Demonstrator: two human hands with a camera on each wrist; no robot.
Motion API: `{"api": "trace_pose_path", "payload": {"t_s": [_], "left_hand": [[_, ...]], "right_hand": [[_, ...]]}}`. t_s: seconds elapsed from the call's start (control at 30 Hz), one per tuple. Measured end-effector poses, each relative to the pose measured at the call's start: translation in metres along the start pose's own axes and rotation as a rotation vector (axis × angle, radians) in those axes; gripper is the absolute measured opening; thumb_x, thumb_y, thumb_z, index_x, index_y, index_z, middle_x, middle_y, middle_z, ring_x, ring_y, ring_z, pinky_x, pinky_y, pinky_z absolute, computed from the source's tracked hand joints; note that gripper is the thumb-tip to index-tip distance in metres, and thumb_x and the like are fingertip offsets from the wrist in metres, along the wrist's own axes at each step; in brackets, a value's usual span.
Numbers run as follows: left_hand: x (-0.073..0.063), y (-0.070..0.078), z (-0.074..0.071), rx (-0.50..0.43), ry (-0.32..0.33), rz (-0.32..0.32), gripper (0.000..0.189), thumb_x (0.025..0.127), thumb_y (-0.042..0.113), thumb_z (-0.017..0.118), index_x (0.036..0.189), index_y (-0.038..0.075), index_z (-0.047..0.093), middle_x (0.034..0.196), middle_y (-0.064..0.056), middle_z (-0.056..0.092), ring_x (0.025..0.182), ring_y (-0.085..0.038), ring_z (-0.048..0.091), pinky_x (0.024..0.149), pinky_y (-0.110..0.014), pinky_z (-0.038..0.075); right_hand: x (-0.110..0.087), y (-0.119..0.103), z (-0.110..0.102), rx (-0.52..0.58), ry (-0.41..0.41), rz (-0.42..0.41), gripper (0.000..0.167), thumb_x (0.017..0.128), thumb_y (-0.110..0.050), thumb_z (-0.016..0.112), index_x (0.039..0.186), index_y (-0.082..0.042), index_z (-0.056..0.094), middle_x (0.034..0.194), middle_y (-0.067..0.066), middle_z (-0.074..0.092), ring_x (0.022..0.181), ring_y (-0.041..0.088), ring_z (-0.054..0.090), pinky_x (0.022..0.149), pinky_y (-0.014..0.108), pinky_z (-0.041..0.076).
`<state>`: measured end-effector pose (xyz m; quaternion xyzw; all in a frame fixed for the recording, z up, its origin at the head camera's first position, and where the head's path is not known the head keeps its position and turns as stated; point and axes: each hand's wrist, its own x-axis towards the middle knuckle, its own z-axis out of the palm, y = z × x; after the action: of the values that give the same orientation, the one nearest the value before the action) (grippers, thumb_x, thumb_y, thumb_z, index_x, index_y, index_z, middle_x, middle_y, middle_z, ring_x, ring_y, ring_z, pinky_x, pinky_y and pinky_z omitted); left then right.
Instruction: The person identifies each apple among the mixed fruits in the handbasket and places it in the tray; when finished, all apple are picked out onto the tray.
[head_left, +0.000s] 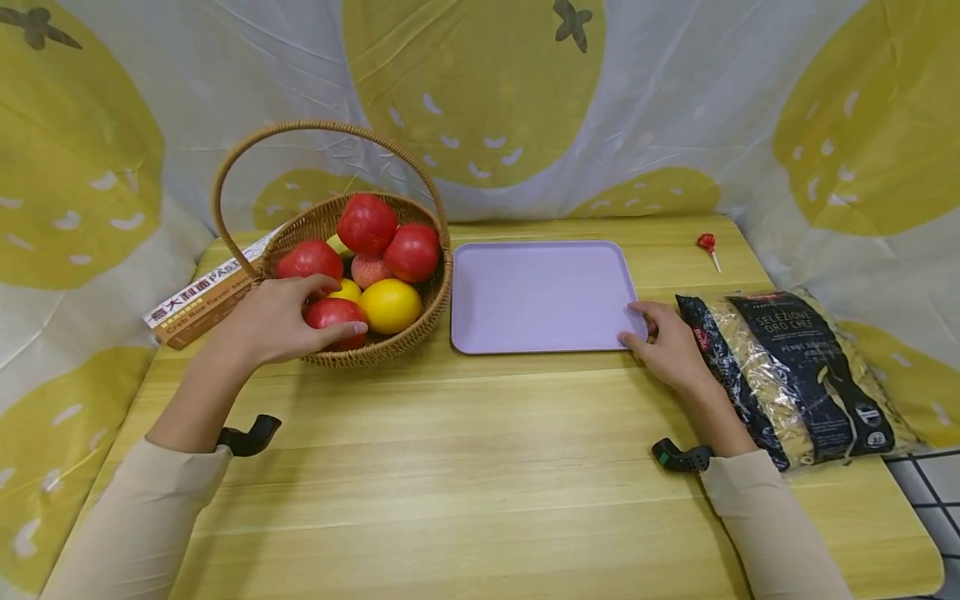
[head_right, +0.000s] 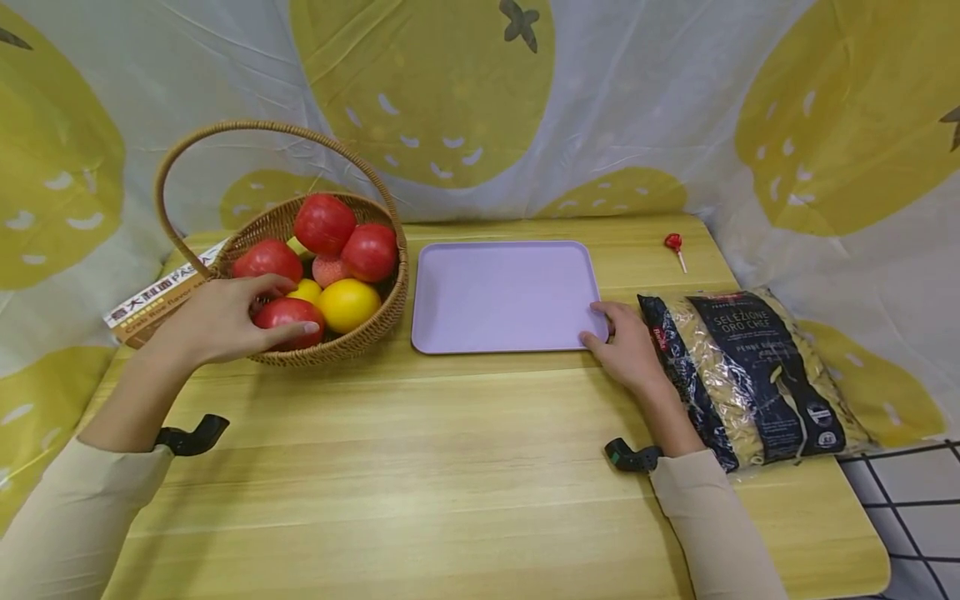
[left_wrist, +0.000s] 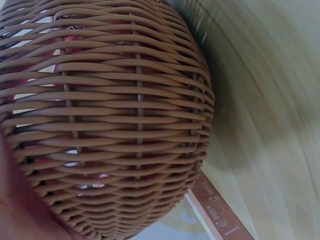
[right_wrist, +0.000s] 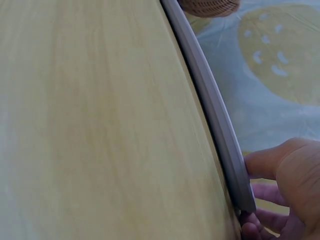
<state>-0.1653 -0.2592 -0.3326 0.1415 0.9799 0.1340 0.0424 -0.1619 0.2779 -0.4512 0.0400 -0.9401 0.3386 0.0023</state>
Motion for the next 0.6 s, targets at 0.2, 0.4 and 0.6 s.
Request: {"api": "trace_pose_path", "payload": {"t_s": [0.2, 0.4, 0.6], "left_hand": [[0.0048, 0.0017, -0.0005, 0.025, -0.105, -0.027, 0.091, 0.082, 0.081, 0.063, 0.141, 0.012, 0.058, 0.13, -0.02, 0.065, 0.11, -0.04, 0.062, 0.088, -0.056, 0.053], [0.0091, 0.0025, 0.0005, 0.021, -0.182, -0.027, 0.091, 0.083, 0.081, 0.062, 0.141, 0.012, 0.056, 0.124, -0.018, 0.066, 0.106, -0.038, 0.063, 0.087, -0.054, 0.054], [0.0103, 0.0035, 0.001, -0.027, -0.162, 0.001, 0.078, 0.083, 0.073, 0.07, 0.129, 0.011, 0.061, 0.114, -0.014, 0.068, 0.101, -0.032, 0.063, 0.085, -0.05, 0.054]], "right_hand": [[-0.0004, 0.0014, 0.0029, 0.016, 0.002, 0.004, 0.056, 0.098, -0.02, 0.069, 0.147, 0.001, 0.052, 0.141, 0.029, 0.05, 0.101, 0.033, 0.051, 0.083, 0.039, 0.04], [-0.001, 0.0008, 0.0032, 0.032, 0.001, 0.016, 0.056, 0.098, -0.02, 0.069, 0.147, 0.0, 0.052, 0.145, 0.028, 0.049, 0.103, 0.033, 0.051, 0.084, 0.039, 0.041], [-0.001, 0.0034, 0.0023, 0.038, 0.006, 0.02, 0.056, 0.098, -0.021, 0.07, 0.147, 0.0, 0.052, 0.145, 0.026, 0.049, 0.1, 0.031, 0.05, 0.08, 0.037, 0.04]]}}
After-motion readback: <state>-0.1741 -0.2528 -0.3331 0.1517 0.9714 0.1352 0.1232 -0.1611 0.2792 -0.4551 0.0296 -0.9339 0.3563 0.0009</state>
